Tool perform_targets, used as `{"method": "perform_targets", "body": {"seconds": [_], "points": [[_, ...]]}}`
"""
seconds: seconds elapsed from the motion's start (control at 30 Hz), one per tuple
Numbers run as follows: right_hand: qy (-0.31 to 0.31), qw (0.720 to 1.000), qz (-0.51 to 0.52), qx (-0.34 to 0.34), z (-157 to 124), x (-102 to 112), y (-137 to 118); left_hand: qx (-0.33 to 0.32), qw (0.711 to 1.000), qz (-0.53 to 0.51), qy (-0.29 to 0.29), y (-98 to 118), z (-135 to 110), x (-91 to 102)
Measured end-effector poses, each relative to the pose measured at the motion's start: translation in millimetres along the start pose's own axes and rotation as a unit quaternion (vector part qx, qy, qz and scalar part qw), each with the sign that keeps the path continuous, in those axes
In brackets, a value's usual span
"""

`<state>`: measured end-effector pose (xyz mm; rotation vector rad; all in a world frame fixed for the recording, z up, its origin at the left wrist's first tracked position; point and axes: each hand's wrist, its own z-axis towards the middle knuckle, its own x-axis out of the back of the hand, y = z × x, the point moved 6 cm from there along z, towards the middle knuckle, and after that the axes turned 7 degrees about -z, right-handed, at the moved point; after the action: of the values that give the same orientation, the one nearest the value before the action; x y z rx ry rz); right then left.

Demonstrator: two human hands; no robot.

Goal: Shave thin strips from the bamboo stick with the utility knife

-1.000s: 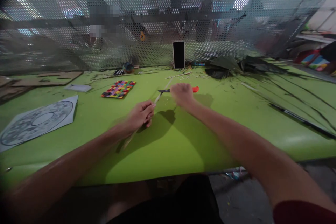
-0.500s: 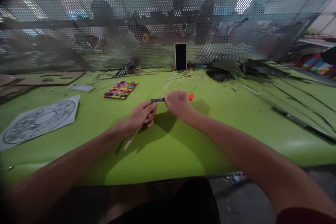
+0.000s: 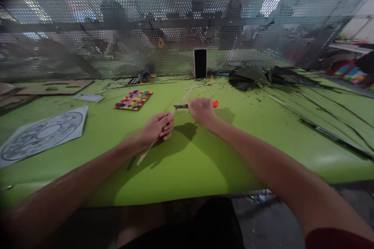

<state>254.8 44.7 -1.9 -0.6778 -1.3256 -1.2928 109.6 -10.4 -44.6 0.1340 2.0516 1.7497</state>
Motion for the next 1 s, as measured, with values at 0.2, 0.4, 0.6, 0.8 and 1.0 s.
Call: {"method": "perform_targets", "body": {"seconds": [0.2,0.4,0.6,0.8,1.0], "points": [[-0.003,1.0,0.001,-0.008,2,-4,4,0.001,1.0,0.005,0.005,0,1,1.4],[0.0,1.0,0.001,-0.007,6,-8,6,-0.008,1.0,0.024,0.001,0,1,4.6],[-0.005,1.0,-0.008,-0.004,5,-5,9,-0.006,0.999,0.04,0.01,3,-1,1.3],[-0.006,1.0,-0.006,-0.024,8,-7,14,-0.013,0.998,0.065,0.02,1,-2,4.9],[0.016,0.99,-0.013,-0.138,17,-8,64,-0.003,0.995,0.103,-0.008,-1,-5,0.0]]}}
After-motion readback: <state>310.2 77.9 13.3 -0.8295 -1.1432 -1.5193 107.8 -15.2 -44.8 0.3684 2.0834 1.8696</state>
